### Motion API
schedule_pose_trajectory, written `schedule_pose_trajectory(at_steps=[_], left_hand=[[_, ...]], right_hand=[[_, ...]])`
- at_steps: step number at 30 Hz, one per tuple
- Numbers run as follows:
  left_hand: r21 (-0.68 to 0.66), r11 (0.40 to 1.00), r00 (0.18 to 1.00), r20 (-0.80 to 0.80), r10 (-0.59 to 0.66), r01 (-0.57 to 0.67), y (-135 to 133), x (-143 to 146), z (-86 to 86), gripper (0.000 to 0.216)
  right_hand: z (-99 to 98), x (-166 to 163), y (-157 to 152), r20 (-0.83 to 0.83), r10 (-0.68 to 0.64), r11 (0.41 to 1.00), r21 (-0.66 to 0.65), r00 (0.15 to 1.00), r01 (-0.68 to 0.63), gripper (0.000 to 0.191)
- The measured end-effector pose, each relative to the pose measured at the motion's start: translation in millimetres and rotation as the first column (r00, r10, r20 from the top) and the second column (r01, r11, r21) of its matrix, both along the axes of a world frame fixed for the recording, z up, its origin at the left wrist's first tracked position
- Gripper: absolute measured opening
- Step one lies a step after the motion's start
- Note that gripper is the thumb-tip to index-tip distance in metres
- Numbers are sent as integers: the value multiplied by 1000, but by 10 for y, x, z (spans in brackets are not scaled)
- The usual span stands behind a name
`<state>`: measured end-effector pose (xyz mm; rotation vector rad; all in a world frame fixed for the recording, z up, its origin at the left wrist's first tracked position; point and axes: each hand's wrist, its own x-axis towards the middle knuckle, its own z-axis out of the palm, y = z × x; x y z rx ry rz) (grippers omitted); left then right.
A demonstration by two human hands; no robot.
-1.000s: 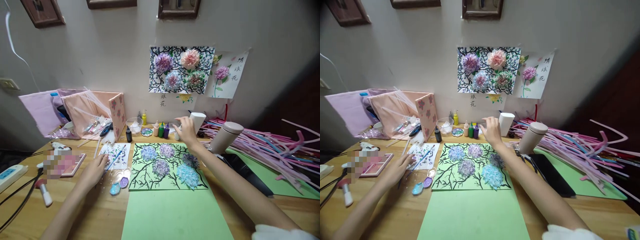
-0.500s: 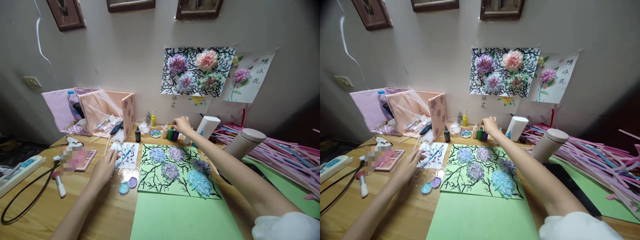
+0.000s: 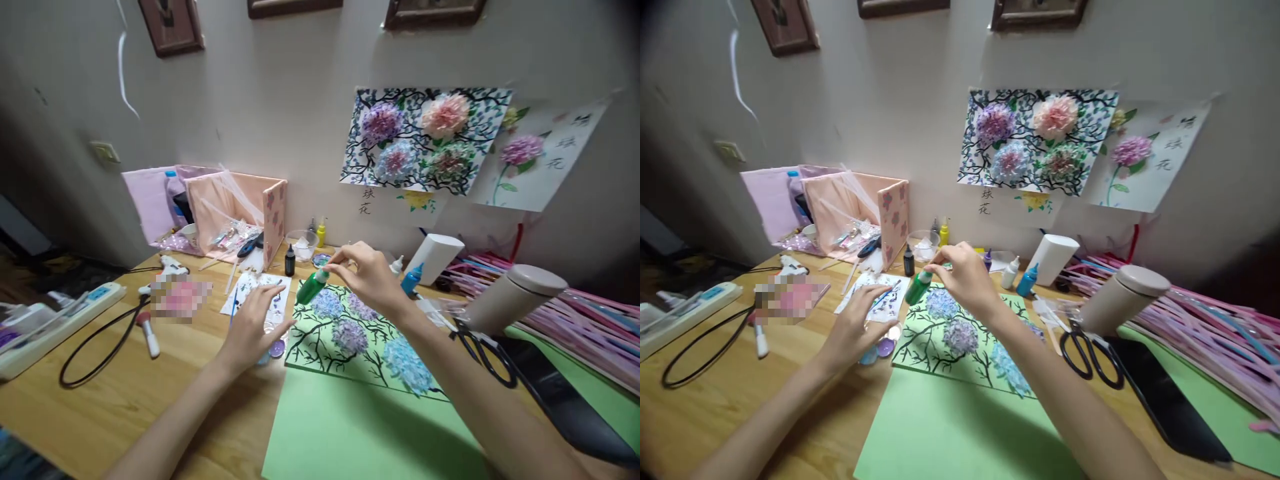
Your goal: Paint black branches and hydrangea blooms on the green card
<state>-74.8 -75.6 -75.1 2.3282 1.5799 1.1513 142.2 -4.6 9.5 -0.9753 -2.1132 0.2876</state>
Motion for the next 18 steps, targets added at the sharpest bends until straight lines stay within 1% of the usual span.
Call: schedule_pose_trajectory(at_steps=[2, 3, 5, 7, 9, 12, 15, 18], left_hand=[[0, 1000, 1000, 1, -25, 25, -14, 9, -2, 58], [-13, 1000, 1000, 15, -21, 21, -18, 5, -3, 58], [-63, 997, 998, 56, 39, -35, -20, -9, -9, 44], [-112, 985, 987, 81, 140, -130, -15, -26, -23, 31], [-127, 972, 975, 79, 208, -197, -4, -42, -44, 28], [-89, 974, 975, 54, 215, -209, 9, -57, -79, 24], [-62, 972, 973, 33, 230, -227, 3, -57, -101, 18], [-61, 968, 968, 40, 246, -244, -16, -47, -102, 15]], right_hand=[[-56, -203, -158, -105, 62, 996, -54, 993, -68, 11], [-91, -298, -213, -155, 89, 991, -85, 984, -103, 11], [-165, -467, -273, -249, 141, 974, -140, 958, -180, 11], [-234, -592, -282, -321, 171, 954, -182, 931, -238, 10], [-293, -667, -264, -341, 182, 932, -241, 922, -273, 9], [-362, -702, -234, -302, 165, 909, -323, 939, -264, 15], [-399, -694, -236, -304, 152, 913, -322, 940, -252, 17], [-408, -693, -261, -332, 168, 907, -317, 928, -277, 17]])
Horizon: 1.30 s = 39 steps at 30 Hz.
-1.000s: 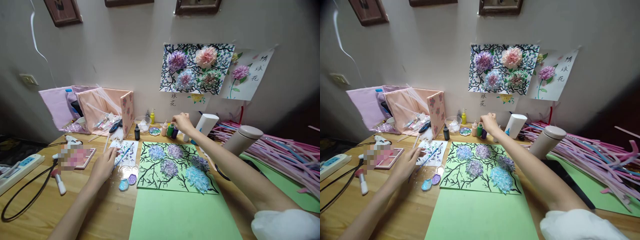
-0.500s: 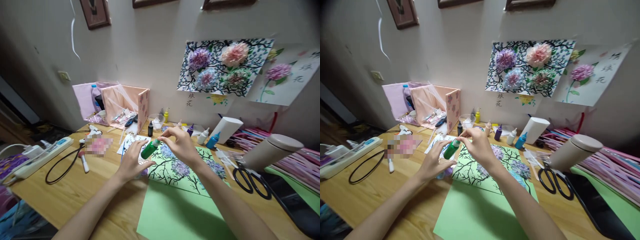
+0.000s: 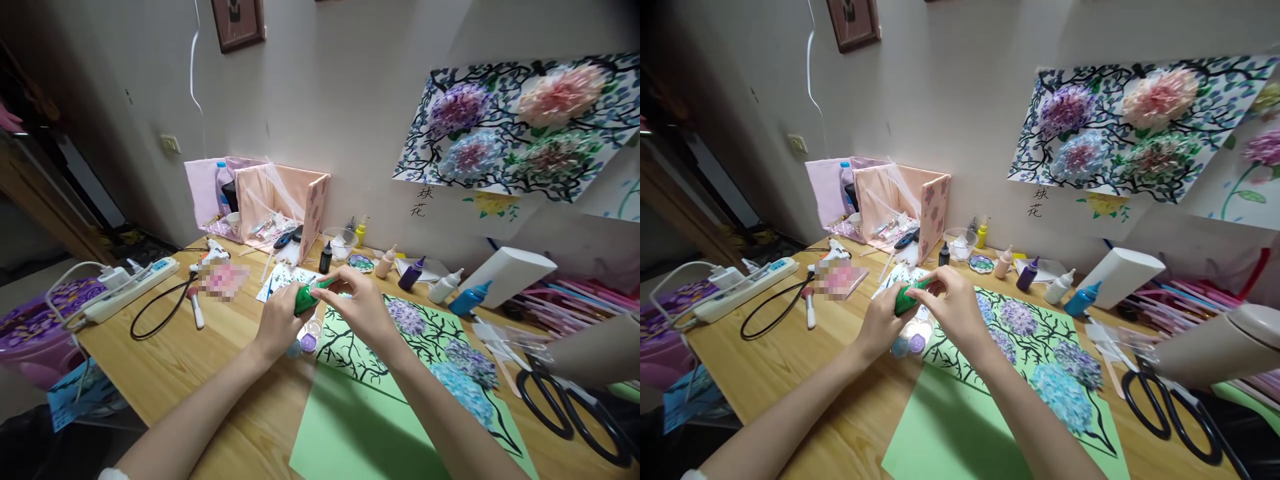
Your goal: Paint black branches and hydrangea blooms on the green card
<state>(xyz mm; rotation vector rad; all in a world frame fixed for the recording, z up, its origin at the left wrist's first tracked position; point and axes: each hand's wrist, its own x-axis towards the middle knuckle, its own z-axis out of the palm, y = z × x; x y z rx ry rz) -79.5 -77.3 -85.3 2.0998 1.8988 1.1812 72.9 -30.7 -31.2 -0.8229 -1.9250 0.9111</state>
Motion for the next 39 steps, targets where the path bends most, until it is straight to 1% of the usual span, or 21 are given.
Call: schedule_pose_trajectory(at_steps=[6, 10, 14, 20, 23, 25, 27, 29, 32, 34, 36, 37, 38, 39], left_hand=[[-44, 999, 994, 110, 6, -1, -26, 3, 35, 15], [-28, 999, 986, 167, -12, 17, -32, 1, 51, 16], [-13, 997, 974, 214, -71, 75, -29, 6, 48, 15], [-13, 988, 941, 307, -140, 152, -17, -1, 39, 9], [-16, 984, 926, 339, -164, 180, -14, -13, 42, 9], [-19, 976, 900, 390, -192, 217, -10, -15, 40, 11], [-13, 960, 846, 477, -239, 278, -4, -11, 30, 14], [-8, 933, 767, 572, -291, 360, 6, -6, 18, 17], [-6, 891, 637, 702, -319, 453, 30, -17, 26, 26], [24, 874, 535, 782, -319, 486, 56, -49, 62, 39], [42, 862, 404, 871, -279, 505, 87, -99, 111, 49], [30, 845, 317, 920, -232, 534, 102, -126, 133, 50], [9, 807, 213, 963, -167, 590, 114, -151, 149, 49], [-8, 758, 111, 990, -85, 652, 123, -171, 158, 50]], right_hand=[[-17, -82, -50, -62, 2, 999, -31, 998, -4, 18], [-33, -138, -73, -109, -12, 999, -46, 994, 7, 16], [-27, -138, -98, -116, -8, 1000, -8, 993, 7, 12], [0, -110, -116, -73, 2, 998, 67, 997, 2, 10], [8, -107, -98, -74, 9, 998, 60, 997, -5, 14], [11, -110, -83, -87, 43, 999, 29, 995, -40, 17], [18, -111, -75, -95, 103, 995, 10, 990, -102, 18], [38, -103, -81, -81, 148, 989, 31, 986, -146, 14], [95, -54, -103, -51, 136, 986, 109, 989, -130, 11], [132, 0, -101, -71, 106, 984, 148, 992, -94, 10], [143, 49, -74, -101, 76, 976, 213, 992, -54, 11], [134, 64, -55, -90, 73, 958, 283, 993, -45, 9], [114, 68, -34, -45, 81, 921, 386, 996, -58, 7], [84, 61, -14, 35, 93, 858, 505, 995, -98, 3]])
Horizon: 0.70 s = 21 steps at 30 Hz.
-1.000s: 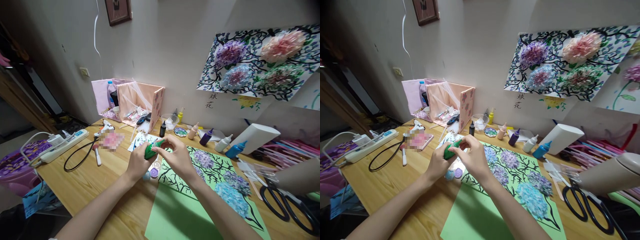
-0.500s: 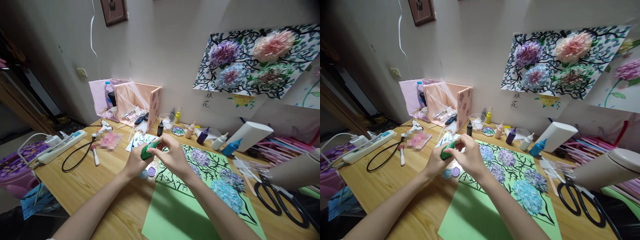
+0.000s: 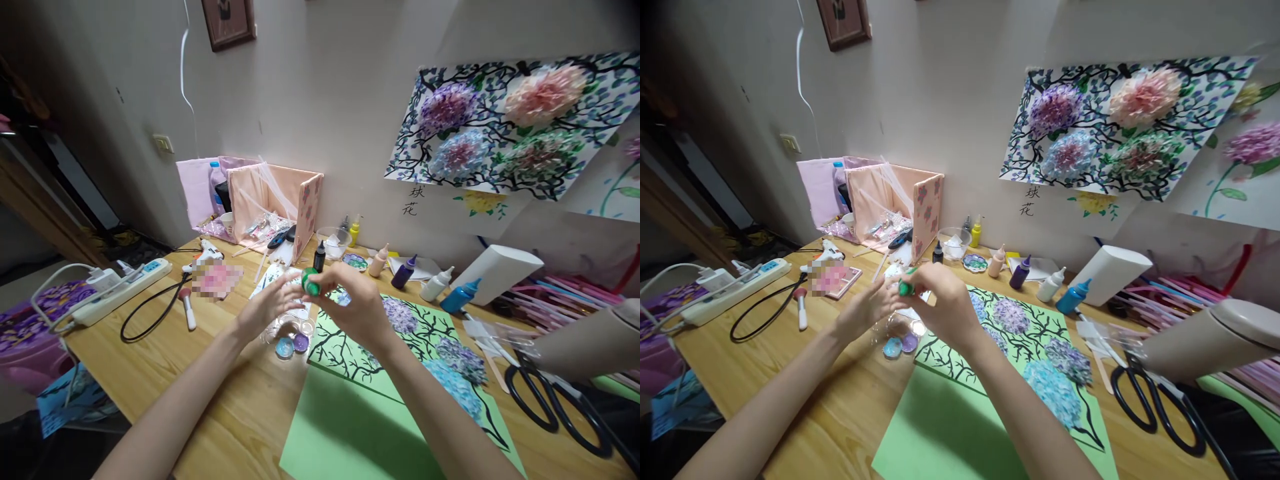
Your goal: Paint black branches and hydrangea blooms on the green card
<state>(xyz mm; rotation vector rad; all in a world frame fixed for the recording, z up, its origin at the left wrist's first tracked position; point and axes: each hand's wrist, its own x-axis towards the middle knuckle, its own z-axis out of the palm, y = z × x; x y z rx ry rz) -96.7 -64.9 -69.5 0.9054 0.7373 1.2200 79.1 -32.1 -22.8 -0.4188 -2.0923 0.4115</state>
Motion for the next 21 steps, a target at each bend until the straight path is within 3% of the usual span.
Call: schedule_pose_trajectory(at_steps=[3, 5, 6, 8, 10, 12, 15, 17, 21], left_hand=[[-189, 970, 972, 209, -111, 152, 18, -30, -16, 44], [-242, 966, 978, 207, -38, 89, 34, -32, -43, 29], [-244, 969, 984, 176, 13, 31, 46, -32, -55, 25], [-202, 975, 989, 95, 117, -96, 75, -35, -68, 26], [-115, 968, 973, 24, 228, -224, 104, -38, -73, 34], [-11, 947, 945, -64, 320, -321, 122, -29, -80, 40], [169, 910, 876, -250, 412, -379, 108, 29, -113, 41], [281, 891, 818, -367, 444, -357, 72, 91, -145, 36], [443, 838, 686, -502, 527, -319, -18, 197, -189, 23]], right_hand=[[-117, -60, 43, 266, 0, 913, 393, 964, -108, 13], [-178, -89, 66, 390, -20, 860, 476, 921, -183, 21], [-195, -88, 79, 431, -23, 865, 460, 902, -198, 22], [-202, -52, 114, 473, -25, 930, 334, 880, -153, 23], [-186, 8, 150, 436, -60, 994, 104, 898, 16, 25], [-171, 52, 172, 369, -80, 972, -179, 926, 155, 25], [-173, 41, 156, 248, 10, 878, -466, 969, 110, 30], [-187, -6, 127, 174, 40, 865, -499, 984, 53, 34], [-200, -80, 93, 123, -1, 886, -461, 992, 58, 23]])
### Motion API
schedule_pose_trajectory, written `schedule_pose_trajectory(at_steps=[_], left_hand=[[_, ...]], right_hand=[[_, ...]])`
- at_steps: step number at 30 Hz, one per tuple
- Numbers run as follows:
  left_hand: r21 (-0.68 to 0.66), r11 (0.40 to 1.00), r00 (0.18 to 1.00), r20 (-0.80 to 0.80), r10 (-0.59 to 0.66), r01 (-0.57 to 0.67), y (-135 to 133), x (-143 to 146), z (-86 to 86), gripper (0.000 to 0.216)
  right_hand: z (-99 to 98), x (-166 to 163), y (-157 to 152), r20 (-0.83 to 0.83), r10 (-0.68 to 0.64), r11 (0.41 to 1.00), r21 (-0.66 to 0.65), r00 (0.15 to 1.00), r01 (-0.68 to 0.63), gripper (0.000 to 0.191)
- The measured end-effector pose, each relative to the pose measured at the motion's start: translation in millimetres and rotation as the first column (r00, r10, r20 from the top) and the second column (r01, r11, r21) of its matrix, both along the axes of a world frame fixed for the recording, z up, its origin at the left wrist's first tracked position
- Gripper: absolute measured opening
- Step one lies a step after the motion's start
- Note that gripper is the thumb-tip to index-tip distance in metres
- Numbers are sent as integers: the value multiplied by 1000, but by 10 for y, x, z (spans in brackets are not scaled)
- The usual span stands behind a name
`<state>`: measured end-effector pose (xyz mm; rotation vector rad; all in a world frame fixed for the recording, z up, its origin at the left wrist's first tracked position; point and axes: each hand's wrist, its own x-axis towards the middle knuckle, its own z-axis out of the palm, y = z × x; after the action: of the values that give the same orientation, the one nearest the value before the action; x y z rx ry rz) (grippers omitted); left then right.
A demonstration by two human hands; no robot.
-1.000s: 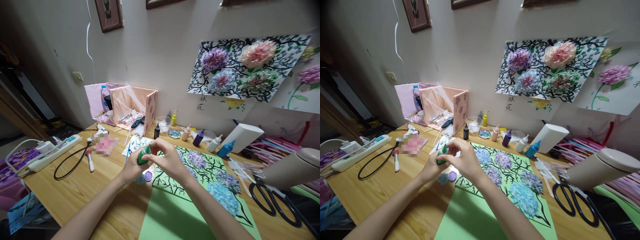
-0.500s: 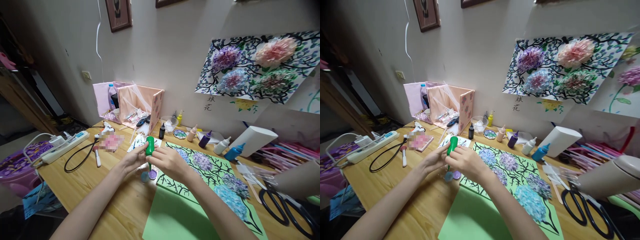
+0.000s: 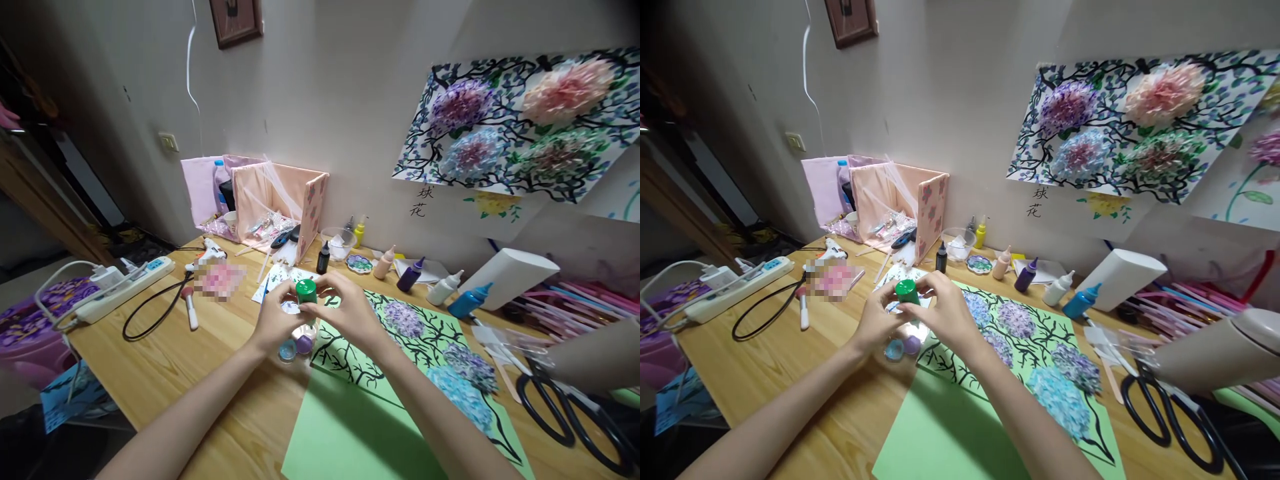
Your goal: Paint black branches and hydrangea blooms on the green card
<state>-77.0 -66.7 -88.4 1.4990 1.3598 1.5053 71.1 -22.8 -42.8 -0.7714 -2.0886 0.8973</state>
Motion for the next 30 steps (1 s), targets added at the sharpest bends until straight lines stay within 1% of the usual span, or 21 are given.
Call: schedule_pose_trajectory(at_steps=[2, 4, 7, 9, 12, 16, 22, 30], left_hand=[[41, 998, 996, -76, 43, -40, -30, 23, -1, 21], [81, 995, 989, -134, 65, -54, -41, 30, 6, 19], [100, 994, 982, -176, 62, -45, -23, 34, 12, 15], [94, 995, 983, -173, 59, -43, 1, 39, 9, 16], [69, 997, 989, -144, 37, -27, 37, 39, -6, 22], [19, 999, 995, -96, -40, 42, 73, 15, -39, 28], [10, 999, 995, -92, -36, 37, 98, -9, -74, 29], [-43, 999, 994, -104, -18, 14, 114, -17, -104, 24]], right_hand=[[2, -7, 2, -19, 22, 1000, -9, 1000, -22, 20], [7, -4, 7, -29, 27, 1000, -15, 999, -28, 19], [19, 1, 10, -2, -15, 1000, -6, 1000, 15, 16], [28, 2, 16, 17, -34, 999, -23, 999, 34, 17], [23, 1, 35, 34, -41, 997, -69, 999, 43, 22], [-29, -4, 65, 47, -26, 996, -86, 999, 30, 28], [-93, -28, 76, -9, 13, 990, -143, 1000, -14, 18], [-192, -29, 109, -41, 13, 982, -186, 999, -21, 13]])
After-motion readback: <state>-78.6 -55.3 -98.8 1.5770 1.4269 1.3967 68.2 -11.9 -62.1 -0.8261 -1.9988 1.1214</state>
